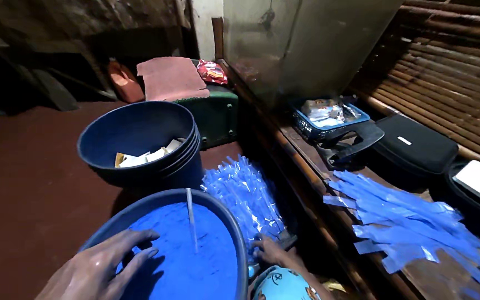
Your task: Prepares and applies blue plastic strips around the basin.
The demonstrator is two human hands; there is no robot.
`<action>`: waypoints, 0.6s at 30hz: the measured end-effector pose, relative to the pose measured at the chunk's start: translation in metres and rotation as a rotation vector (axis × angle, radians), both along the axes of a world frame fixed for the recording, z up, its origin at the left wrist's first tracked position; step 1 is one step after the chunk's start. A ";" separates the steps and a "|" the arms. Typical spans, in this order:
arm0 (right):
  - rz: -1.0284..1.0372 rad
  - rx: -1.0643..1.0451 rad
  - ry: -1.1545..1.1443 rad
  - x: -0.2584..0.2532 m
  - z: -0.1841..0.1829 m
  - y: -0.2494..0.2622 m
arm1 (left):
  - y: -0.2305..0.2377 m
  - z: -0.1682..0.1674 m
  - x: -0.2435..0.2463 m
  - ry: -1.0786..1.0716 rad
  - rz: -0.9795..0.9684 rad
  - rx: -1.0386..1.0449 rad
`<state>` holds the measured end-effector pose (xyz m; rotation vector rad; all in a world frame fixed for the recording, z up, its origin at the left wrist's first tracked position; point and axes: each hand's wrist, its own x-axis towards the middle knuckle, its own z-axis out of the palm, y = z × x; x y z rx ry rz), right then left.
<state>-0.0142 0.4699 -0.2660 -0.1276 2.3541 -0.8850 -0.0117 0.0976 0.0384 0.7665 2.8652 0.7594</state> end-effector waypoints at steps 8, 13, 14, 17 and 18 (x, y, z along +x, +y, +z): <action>-0.251 -0.004 0.164 0.004 0.014 -0.001 | -0.003 -0.001 0.000 0.015 -0.004 -0.009; -0.554 -0.168 0.354 0.001 0.058 0.016 | -0.002 0.002 0.003 0.035 0.004 -0.007; -0.594 -0.201 0.387 0.001 0.069 0.018 | -0.002 0.002 0.004 0.042 0.004 -0.001; -0.688 -0.339 0.511 -0.001 0.105 0.024 | -0.002 0.003 0.005 0.061 -0.005 0.018; -0.707 -0.394 0.536 -0.001 0.119 0.024 | -0.002 0.002 0.005 0.067 -0.006 0.026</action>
